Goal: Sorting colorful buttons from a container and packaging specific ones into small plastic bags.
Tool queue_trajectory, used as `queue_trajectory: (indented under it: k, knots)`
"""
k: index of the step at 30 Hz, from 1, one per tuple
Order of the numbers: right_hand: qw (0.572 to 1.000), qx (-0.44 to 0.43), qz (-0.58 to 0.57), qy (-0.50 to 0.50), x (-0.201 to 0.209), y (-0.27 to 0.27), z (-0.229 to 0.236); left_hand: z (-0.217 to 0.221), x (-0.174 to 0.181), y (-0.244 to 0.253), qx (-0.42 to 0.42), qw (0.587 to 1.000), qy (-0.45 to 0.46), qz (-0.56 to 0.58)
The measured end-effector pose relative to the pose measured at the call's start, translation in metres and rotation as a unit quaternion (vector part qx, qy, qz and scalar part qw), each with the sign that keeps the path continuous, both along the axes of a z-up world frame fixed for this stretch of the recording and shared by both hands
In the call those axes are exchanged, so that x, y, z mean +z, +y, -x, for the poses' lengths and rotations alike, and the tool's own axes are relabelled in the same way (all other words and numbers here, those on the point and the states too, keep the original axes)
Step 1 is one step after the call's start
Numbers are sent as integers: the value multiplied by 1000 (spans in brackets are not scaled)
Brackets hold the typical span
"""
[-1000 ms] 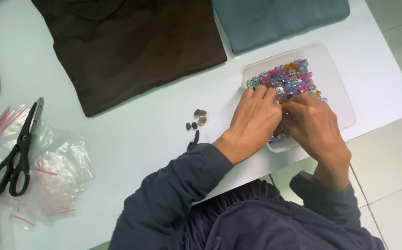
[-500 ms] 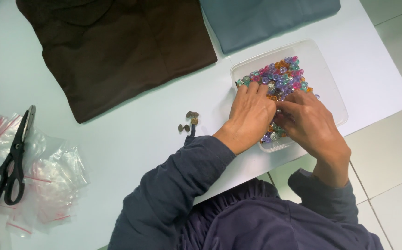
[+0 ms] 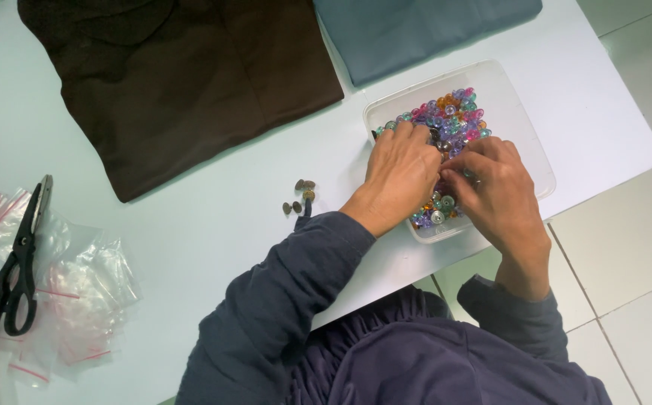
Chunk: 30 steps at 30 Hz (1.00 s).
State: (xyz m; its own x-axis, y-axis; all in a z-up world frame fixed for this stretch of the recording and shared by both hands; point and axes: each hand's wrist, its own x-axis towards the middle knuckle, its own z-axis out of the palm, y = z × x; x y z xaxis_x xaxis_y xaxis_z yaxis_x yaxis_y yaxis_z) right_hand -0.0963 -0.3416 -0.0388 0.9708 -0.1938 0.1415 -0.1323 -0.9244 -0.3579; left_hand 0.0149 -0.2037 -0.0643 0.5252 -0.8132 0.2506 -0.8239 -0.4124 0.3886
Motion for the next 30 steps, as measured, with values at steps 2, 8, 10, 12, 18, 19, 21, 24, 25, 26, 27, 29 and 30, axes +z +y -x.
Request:
queue_trajectory:
  k: [2, 8, 10, 12, 18, 19, 21, 24, 25, 26, 27, 29, 30]
  knots:
    - [1000, -2, -26, -14, 1, -3, 2, -1, 13, 7, 1, 1000, 14, 22]
    - [994, 7, -94, -47, 17, 12, 2, 3, 35, 30, 8, 998, 25, 59]
    - [993, 17, -104, -58, 20, 21, -1, 3, 44, 45, 14, 997, 11, 73]
    - [989, 45, -108, -85, 20, 32, -5, 3, 57, 66, 20, 995, 17, 93]
    - [977, 120, -121, -126, 28, 106, -37, -9, 79, 148, 53, 997, 28, 47]
    - [977, 124, -122, -126, 24, 115, -42, -10, 73, 156, 57, 997, 27, 46]
    - [981, 140, -57, -123, 18, 131, -51, -14, 60, 172, 90, 995, 36, -13]
    - [985, 151, -44, -72, 2, 153, -60, -15, 39, 189, 117, 991, 53, -46]
    - [985, 151, -43, -73, -3, 158, -64, -15, 33, 192, 118, 991, 52, -45]
    - [987, 149, -42, -49, -8, 163, -67, -14, 28, 195, 132, 988, 51, -63]
    - [988, 146, -42, -26, -14, 167, -69, -13, 22, 198, 146, 985, 51, -81]
    - [989, 142, -33, -8, -19, 173, -72, -13, 15, 201, 158, 982, 52, -90]
    - [990, 138, -25, 10, -22, 175, -73, -12, 11, 202, 170, 979, 53, -101]
